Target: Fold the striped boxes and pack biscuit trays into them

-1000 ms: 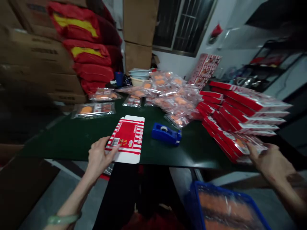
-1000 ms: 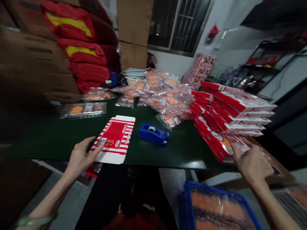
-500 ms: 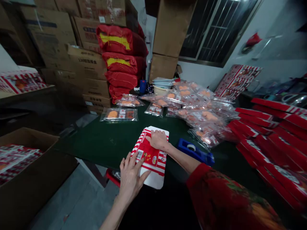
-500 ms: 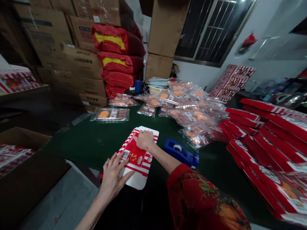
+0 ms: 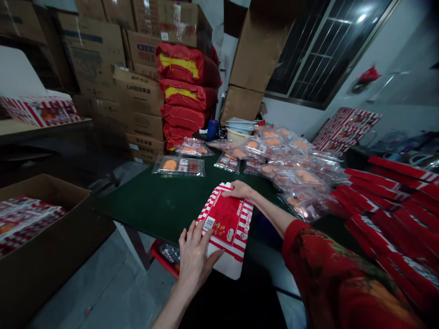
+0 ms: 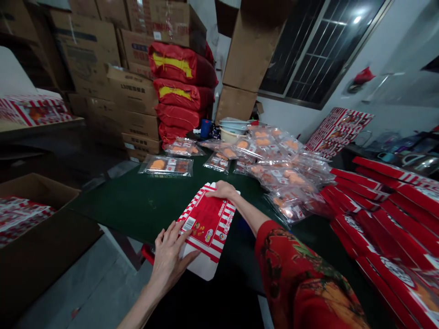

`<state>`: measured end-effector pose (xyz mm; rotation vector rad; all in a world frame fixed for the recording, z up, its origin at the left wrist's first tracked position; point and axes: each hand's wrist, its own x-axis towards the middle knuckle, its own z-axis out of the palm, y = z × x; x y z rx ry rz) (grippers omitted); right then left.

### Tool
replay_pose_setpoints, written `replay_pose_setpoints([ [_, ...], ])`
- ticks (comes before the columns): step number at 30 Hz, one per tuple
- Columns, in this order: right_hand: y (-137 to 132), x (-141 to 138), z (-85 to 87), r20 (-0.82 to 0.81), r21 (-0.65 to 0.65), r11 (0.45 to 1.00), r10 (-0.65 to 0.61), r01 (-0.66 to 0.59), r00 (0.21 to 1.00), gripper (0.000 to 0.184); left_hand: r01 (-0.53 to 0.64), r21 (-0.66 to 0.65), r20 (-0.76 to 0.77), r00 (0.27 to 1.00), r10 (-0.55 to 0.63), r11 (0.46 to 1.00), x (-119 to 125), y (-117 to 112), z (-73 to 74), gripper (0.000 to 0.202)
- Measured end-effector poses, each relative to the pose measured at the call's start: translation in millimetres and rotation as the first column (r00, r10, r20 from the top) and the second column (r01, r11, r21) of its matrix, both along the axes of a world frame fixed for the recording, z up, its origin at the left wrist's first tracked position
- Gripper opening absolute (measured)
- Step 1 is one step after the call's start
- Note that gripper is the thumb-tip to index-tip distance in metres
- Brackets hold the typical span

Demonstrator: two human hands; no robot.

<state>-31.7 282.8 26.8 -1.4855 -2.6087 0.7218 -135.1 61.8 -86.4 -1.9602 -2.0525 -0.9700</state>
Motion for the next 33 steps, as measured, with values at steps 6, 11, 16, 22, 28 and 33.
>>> replay_pose_setpoints([
  [6,-19.4,6.4,77.0,-0.31,-0.084,0.963,0.218,-0.255,0.925,0.026,0.001,0.139,0.372,0.927,-0.053,0.99,-1.9,-13.7,21.7,0.066],
  [11,-94.2,24.0,131.8,-0.406,-0.094,0.761,0.559,-0.642,0.722,0.028,0.085,0.158,0.756,0.631,-0.176,0.984,-14.9,-56.0,76.2,0.051],
  [16,-174.2,46.8,116.1,-0.407,-0.103,0.502,0.766,-0.859,0.497,0.019,0.583,0.066,0.972,0.145,-0.184,0.81,2.7,-82.1,87.6,0.05],
  [22,-214.6,91.5,80.0,-0.302,0.286,0.666,0.745,-0.689,0.595,0.004,0.512,0.076,0.988,0.079,-0.135,0.855,36.8,-86.0,63.8,0.048],
  [28,-258.4,128.5,18.1,-0.752,0.424,0.831,0.101,0.361,0.652,0.059,0.452,0.24,0.97,-0.137,-0.199,0.859,52.4,-88.5,72.7,0.066],
  [33,-288.4,122.3,-26.9,-0.852,-0.178,0.957,-0.266,0.228,0.45,0.08,0.444,0.175,0.981,-0.159,-0.115,0.879,67.4,-90.1,66.0,0.061],
])
